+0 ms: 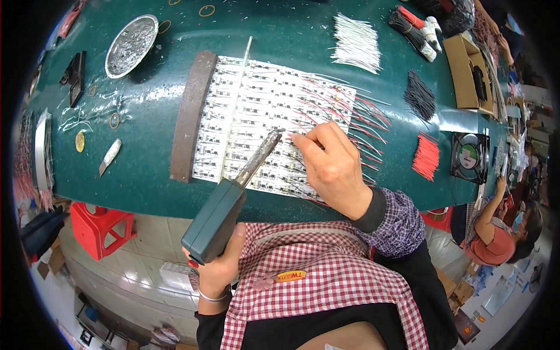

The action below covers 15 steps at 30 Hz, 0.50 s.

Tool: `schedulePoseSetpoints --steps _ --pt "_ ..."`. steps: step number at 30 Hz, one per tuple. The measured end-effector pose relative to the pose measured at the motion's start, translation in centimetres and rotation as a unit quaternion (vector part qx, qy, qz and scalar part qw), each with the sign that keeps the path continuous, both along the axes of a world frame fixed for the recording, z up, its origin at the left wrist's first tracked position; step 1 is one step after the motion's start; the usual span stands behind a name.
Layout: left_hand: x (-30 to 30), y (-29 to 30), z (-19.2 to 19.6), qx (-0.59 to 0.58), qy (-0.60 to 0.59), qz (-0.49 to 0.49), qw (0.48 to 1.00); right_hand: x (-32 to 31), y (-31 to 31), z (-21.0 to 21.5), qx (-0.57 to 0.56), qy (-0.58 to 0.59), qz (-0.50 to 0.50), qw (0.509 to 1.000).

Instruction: The person aligns wires onto circuit boards by hand and solders them in place using a soldering gun.

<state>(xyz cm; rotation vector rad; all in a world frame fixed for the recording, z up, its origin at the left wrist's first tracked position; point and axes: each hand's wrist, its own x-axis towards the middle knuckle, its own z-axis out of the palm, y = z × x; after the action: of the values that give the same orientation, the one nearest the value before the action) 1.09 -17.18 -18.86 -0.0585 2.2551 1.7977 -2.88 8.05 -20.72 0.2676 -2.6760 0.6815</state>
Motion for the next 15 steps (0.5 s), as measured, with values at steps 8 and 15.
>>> schedulePoseSetpoints --steps 8,15 --pt "-0.1 0.9 1.1 -0.024 -0.025 0.081 0.996 0.7 -0.4 0.4 0.003 0.036 -0.008 0.999" --pt "0.1 0.5 1.1 -0.038 -0.028 0.052 0.998 1.0 -0.6 0.2 -0.007 0.011 0.004 1.000"
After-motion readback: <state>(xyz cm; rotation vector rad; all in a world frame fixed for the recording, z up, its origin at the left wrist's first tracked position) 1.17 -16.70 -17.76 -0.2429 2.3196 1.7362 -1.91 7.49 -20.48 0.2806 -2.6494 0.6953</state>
